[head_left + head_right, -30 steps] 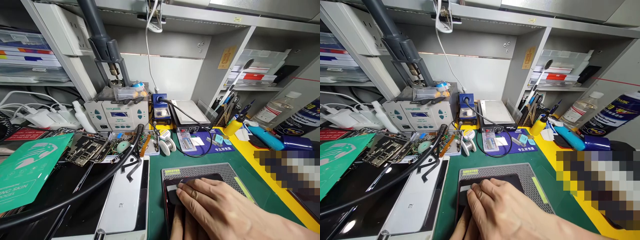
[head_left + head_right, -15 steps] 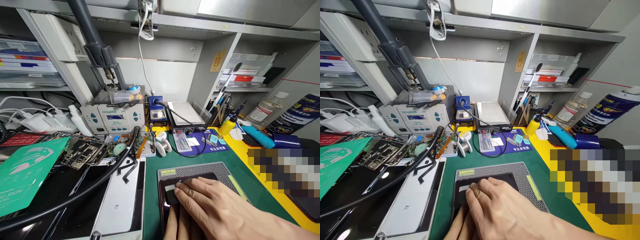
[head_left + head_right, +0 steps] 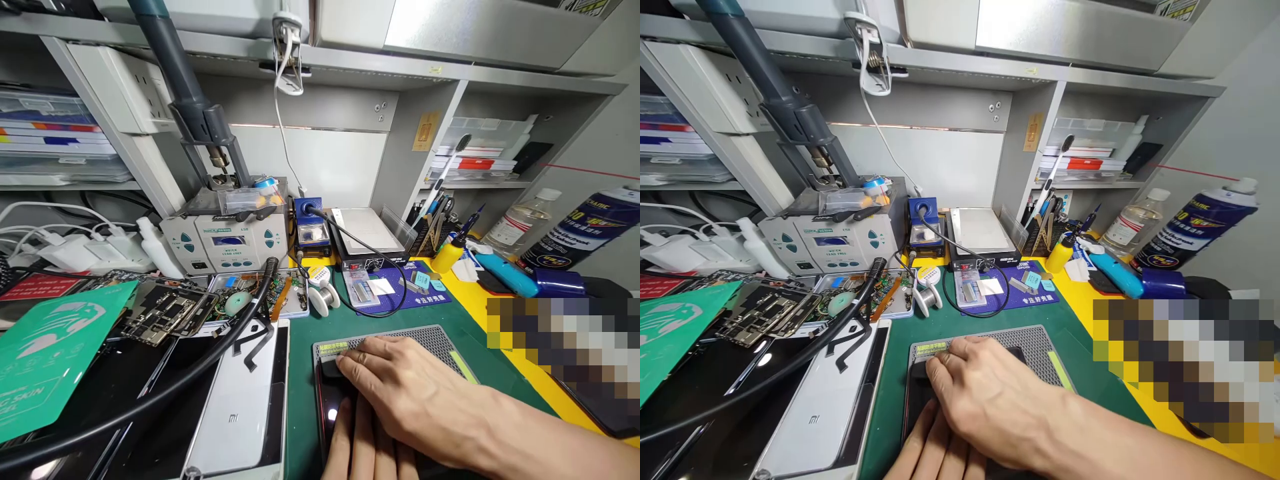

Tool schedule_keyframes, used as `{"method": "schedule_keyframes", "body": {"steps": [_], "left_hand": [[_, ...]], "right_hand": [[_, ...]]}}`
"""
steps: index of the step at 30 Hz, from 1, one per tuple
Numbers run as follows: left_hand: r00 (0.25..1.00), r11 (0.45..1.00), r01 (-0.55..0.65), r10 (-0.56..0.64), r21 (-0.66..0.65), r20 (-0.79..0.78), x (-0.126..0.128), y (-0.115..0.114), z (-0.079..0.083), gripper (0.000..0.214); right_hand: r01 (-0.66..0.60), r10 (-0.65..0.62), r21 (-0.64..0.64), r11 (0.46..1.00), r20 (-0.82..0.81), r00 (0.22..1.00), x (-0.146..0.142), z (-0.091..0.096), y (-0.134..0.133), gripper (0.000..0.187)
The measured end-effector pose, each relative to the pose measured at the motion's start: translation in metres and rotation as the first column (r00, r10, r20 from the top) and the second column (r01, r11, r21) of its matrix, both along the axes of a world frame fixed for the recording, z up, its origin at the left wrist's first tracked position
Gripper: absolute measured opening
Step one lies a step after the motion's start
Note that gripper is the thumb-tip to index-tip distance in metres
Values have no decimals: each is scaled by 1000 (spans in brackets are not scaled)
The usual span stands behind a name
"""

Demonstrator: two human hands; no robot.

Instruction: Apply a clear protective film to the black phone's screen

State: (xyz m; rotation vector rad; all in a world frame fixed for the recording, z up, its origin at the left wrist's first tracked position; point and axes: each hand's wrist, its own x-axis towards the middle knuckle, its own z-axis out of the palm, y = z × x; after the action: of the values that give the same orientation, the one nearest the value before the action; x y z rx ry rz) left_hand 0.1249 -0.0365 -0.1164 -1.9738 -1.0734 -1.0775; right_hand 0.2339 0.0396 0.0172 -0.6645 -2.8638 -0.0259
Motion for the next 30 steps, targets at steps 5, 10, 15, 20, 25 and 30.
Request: {"method": "schedule_keyframes", "body": {"steps": [5, 10, 15, 20, 25, 30], "left_hand": [[995, 999, -15, 11, 41, 95, 10, 6, -10, 13], [998, 999, -20, 18, 26, 61, 11, 4, -12, 13], [987, 997, -54, 44, 63, 152, 19, 4, -16, 14], [975, 995, -84, 71, 54, 209, 26, 5, -22, 22], [993, 997, -55, 48, 61, 107, 21, 8, -21, 20], [970, 994, -58, 33, 97, 241, 14, 9, -13, 20]], "right_hand": [[172, -175, -34, 985, -121, 977, 19, 12, 11, 25], [184, -186, -27, 983, -169, 968, 40, 9, -11, 28], [110, -93, 170, 979, -105, 990, 42, 9, -39, 34], [106, -91, 200, 974, -81, 993, 33, 17, -40, 39], [71, -51, 156, 985, -129, 990, 28, 0, -24, 45], [69, -67, 15, 998, -94, 993, 25, -8, -7, 32]]}}
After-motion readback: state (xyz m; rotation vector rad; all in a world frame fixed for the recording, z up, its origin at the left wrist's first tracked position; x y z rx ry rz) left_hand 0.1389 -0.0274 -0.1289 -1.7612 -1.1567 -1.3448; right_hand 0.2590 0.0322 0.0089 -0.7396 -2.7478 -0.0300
